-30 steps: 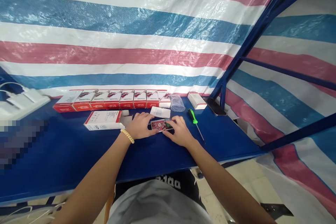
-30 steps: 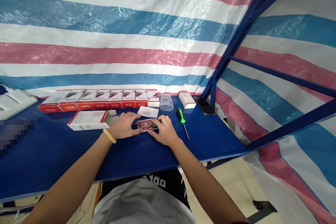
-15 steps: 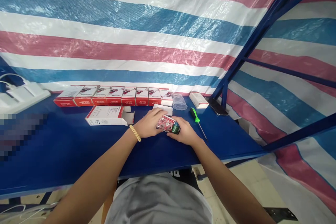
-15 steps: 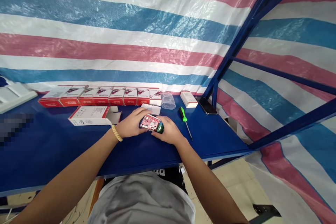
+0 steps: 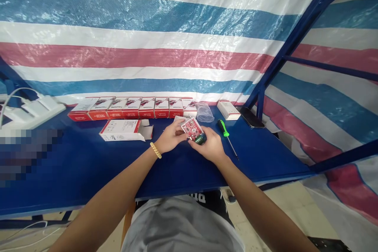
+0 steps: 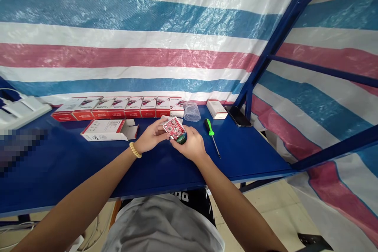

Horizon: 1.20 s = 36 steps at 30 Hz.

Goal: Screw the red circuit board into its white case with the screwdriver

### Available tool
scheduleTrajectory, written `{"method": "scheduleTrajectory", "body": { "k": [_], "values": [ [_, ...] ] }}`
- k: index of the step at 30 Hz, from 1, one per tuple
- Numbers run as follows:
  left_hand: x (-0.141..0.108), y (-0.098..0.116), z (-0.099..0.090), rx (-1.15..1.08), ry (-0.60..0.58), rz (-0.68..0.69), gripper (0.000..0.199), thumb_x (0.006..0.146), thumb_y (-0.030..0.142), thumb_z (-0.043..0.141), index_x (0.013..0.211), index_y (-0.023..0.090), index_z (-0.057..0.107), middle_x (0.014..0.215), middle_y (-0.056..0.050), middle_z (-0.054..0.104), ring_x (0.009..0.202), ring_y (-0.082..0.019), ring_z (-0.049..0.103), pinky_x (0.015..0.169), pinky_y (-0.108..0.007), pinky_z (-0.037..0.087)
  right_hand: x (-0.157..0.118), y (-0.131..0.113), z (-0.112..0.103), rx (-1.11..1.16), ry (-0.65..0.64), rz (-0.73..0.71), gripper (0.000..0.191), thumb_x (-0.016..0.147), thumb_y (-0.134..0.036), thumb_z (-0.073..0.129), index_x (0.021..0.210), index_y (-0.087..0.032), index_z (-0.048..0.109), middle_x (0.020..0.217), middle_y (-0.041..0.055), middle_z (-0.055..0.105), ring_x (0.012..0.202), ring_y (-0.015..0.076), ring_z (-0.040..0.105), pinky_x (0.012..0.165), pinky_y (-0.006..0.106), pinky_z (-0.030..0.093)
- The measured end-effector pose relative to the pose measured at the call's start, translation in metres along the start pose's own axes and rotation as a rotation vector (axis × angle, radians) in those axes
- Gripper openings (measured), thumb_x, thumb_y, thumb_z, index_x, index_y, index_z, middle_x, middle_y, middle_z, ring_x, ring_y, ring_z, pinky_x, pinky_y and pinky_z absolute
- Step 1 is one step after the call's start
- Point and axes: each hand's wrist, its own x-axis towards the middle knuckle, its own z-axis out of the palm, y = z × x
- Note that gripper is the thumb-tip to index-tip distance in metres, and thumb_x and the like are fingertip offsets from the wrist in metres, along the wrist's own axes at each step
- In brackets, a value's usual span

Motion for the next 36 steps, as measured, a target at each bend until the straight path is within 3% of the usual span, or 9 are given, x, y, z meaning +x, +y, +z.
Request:
{"method": "scheduleTrajectory", "body": {
  "k": [4,6,9,16,22,30,33,36],
  "values": [
    [0.004,0.002,0.000,-0.018,0.071,-0.022,0.045,0.079,0.039,0.068,0.116,0.015,0.058,0.106,-0.010,0.070,0.098,-0.024,0.067,0.080,-0.034,0.055,0.015,-0.009,-0.001,0.141,-0.113,0.019,0.064,0.072,-0.052,0.070,0.124,-0.019,0.053,0.109,0.0119,0.070,0.098,0.0304,0.067,0.081,0.041,0.053],
    [0.005,0.003,-0.004,0.023,0.153,0.005,0.039,0.080,0.035,0.065,0.113,0.014,0.060,0.103,-0.009,0.071,0.095,-0.023,0.067,0.081,-0.034,0.054,0.029,-0.013,-0.002,0.255,-0.211,0.011,0.053,0.077,-0.048,0.067,0.121,-0.020,0.056,0.100,0.0081,0.073,0.086,0.0261,0.069,0.075,0.038,0.054],
    [0.006,0.006,-0.010,0.070,0.222,0.034,0.031,0.082,0.031,0.060,0.107,0.013,0.063,0.102,-0.008,0.072,0.096,-0.022,0.066,0.085,-0.034,0.053,0.050,-0.014,0.002,0.429,-0.287,0.027,0.030,0.081,-0.043,0.063,0.100,-0.020,0.065,0.081,0.0039,0.072,0.070,0.0204,0.066,0.065,0.033,0.052],
    [0.004,0.016,-0.014,0.175,0.307,0.024,0.031,0.082,0.028,0.057,0.108,0.012,0.064,0.102,-0.008,0.073,0.095,-0.022,0.067,0.087,-0.034,0.054,0.051,-0.014,0.022,0.841,-0.321,0.196,0.033,0.076,-0.041,0.065,0.100,-0.018,0.064,0.063,-0.0026,0.061,0.046,0.0111,0.050,0.042,0.024,0.040],
    [0.001,0.016,-0.012,0.203,0.286,-0.006,0.040,0.079,0.028,0.063,0.116,0.012,0.061,0.099,-0.009,0.074,0.089,-0.022,0.070,0.083,-0.034,0.056,0.046,-0.012,0.018,0.855,-0.311,0.203,0.029,0.071,-0.025,0.059,0.098,-0.017,0.065,0.069,-0.0012,0.065,0.055,0.0133,0.058,0.048,0.025,0.045],
    [-0.003,0.019,-0.016,0.236,0.272,-0.041,0.033,0.077,0.034,0.067,0.103,0.014,0.065,0.082,-0.005,0.073,0.073,-0.019,0.069,0.069,-0.031,0.055,0.044,-0.004,0.022,0.881,-0.347,0.103,0.034,0.076,-0.029,0.061,0.108,-0.019,0.063,0.092,0.0024,0.072,0.085,0.0211,0.069,0.078,0.037,0.055],
    [-0.004,0.019,-0.017,0.252,0.269,-0.047,0.033,0.077,0.035,0.067,0.103,0.014,0.064,0.078,-0.005,0.072,0.066,-0.017,0.066,0.062,-0.029,0.053,0.042,-0.004,0.022,0.760,-0.329,0.070,0.036,0.079,-0.029,0.058,0.114,-0.020,0.060,0.086,0.0017,0.072,0.078,0.0208,0.069,0.074,0.037,0.055],
    [-0.003,0.019,-0.017,0.231,0.294,-0.076,0.032,0.075,0.033,0.068,0.100,0.014,0.062,0.074,-0.003,0.070,0.060,-0.016,0.064,0.054,-0.027,0.051,0.039,-0.006,0.017,0.548,-0.266,0.009,0.052,0.082,-0.028,0.055,0.133,-0.021,0.046,0.070,-0.0016,0.067,0.061,0.0185,0.063,0.066,0.035,0.052]
  ]
}}
